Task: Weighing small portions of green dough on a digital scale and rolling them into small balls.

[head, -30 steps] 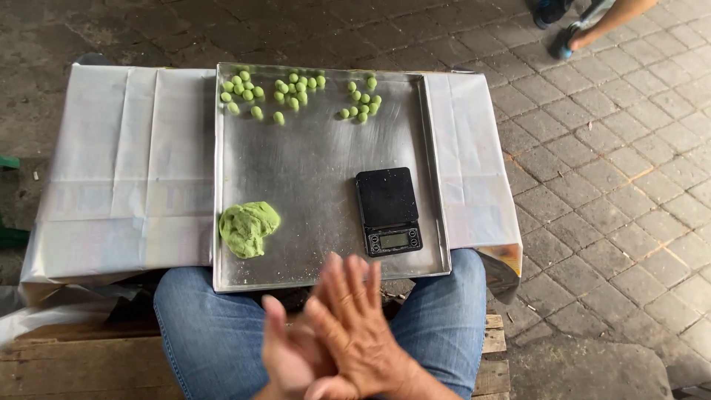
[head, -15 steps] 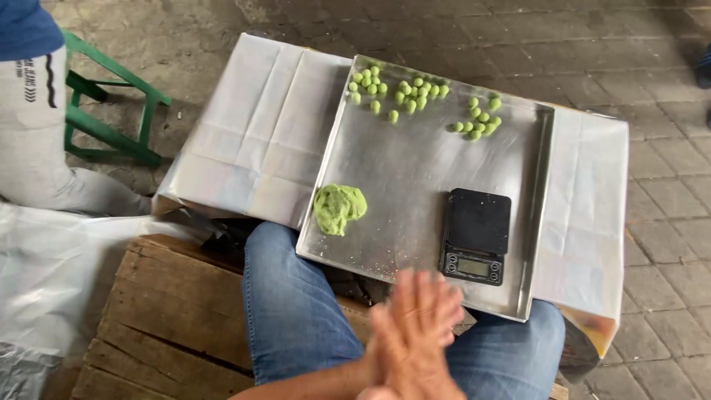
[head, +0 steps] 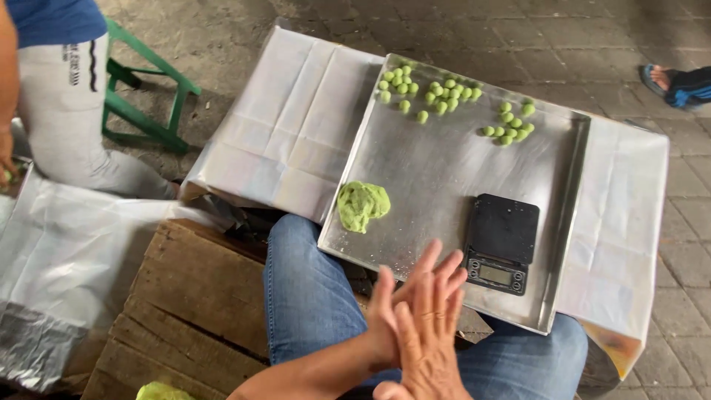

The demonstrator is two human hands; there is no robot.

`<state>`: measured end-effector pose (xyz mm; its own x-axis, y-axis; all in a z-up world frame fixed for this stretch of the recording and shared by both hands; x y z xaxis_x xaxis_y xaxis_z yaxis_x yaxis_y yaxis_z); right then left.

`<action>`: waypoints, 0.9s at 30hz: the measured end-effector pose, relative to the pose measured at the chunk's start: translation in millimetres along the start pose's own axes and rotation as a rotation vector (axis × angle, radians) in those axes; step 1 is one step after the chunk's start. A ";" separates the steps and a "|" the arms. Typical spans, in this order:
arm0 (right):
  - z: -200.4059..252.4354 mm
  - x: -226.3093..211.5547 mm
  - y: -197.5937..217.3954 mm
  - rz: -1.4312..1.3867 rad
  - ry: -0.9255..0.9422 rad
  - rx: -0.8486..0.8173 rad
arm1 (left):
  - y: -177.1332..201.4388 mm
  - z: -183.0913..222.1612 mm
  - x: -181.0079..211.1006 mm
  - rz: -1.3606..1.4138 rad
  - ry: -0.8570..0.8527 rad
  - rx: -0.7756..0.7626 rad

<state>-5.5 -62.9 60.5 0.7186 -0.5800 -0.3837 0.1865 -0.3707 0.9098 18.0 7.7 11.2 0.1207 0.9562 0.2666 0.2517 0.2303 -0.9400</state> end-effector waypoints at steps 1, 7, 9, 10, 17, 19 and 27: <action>1.3 6.6 0.9 -0.008 0.012 -0.006 | -1.2 2.6 2.0 -0.005 -0.012 0.009; -28.3 11.9 -10.2 -0.056 0.078 0.216 | -20.1 2.1 12.3 -0.064 0.014 -0.030; -45.0 -6.6 -66.5 0.577 -0.885 0.298 | -32.3 6.2 5.9 -0.065 0.051 -0.054; -26.9 6.6 -39.8 0.581 -0.889 0.291 | -35.9 5.9 4.1 -0.058 0.054 -0.050; -5.4 19.9 25.0 -0.084 0.046 0.116 | -20.7 -5.4 5.4 -0.072 0.160 -0.058; 5.7 16.6 23.1 -0.132 0.041 0.079 | -3.6 5.1 -20.7 -0.043 0.187 0.039; 8.3 21.6 -6.8 -0.063 0.214 0.007 | 0.0 -1.7 3.7 0.037 0.228 0.047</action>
<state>3.2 -78.9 44.7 0.8319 -0.3885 -0.3963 0.2314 -0.4062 0.8840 20.0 11.0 12.6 0.3443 0.8998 0.2681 0.1986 0.2093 -0.9575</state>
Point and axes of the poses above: each hand's wrist, its own z-axis away from the middle knuckle, its own y-axis out of the back of the hand, x = y × z, the point moved 2 cm from there along -z, towards the middle knuckle, and after that the axes turned 10 degrees about -x, right-handed, at the moved point
